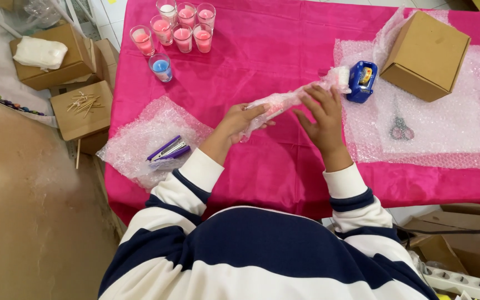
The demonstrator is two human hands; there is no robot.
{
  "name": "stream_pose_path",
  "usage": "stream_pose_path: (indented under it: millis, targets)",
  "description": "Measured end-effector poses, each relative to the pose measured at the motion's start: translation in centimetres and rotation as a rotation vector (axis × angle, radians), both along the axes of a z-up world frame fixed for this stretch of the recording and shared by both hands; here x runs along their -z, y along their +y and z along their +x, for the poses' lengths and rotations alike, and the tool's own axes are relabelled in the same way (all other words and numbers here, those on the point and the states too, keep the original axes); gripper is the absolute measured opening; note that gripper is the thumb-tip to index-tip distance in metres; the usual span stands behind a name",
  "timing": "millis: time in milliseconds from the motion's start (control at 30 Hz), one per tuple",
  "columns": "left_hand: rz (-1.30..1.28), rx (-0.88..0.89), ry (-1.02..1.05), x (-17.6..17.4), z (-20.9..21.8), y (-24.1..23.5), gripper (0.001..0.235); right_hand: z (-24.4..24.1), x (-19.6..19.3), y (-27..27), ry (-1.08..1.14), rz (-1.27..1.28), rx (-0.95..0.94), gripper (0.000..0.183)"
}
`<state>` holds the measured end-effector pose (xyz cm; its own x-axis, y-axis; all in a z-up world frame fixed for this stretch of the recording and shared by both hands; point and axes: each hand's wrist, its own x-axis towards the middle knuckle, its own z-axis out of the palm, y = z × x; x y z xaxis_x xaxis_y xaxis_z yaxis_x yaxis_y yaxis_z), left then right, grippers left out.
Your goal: Wrapping small pink objects in bubble wrap and preparing them for packaging.
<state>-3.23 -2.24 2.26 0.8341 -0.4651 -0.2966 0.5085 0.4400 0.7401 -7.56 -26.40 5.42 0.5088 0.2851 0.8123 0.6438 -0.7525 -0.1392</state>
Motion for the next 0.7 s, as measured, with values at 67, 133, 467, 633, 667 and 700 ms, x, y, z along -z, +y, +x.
stream_pose_path:
  millis: [67, 133, 467, 633, 667, 700]
  targets:
    - [-0.035, -0.042, 0.01, 1.5, 0.4, -0.1, 0.049, 0.0, 0.3, -1.2, 0.0, 0.086, 0.061, 0.038]
    - [-0.073, -0.085, 0.017, 2.3, 0.6, 0.0, 0.049, -0.1, 0.3, -2.7, -0.005, 0.17, 0.121, 0.038]
    - [-0.109, -0.215, 0.024, 3.3, -0.2, 0.6, 0.04, 1.9, 5.5, -15.2, 0.359, 0.679, 0.589, 0.028]
    - [-0.103, -0.231, 0.005, 4.2, 0.1, 0.1, 0.037, 4.2, 9.2, -20.8, 0.56, 0.656, 0.696, 0.022]
    - [-0.104, -0.246, 0.008, 3.8, 0.0, 0.1, 0.037, 4.4, 9.1, -20.9, 0.627, 0.657, 0.727, 0.022]
    - [-0.104, -0.262, 0.013, 3.6, -0.3, 0.2, 0.036, 4.5, 9.2, -20.9, 0.697, 0.658, 0.758, 0.021]
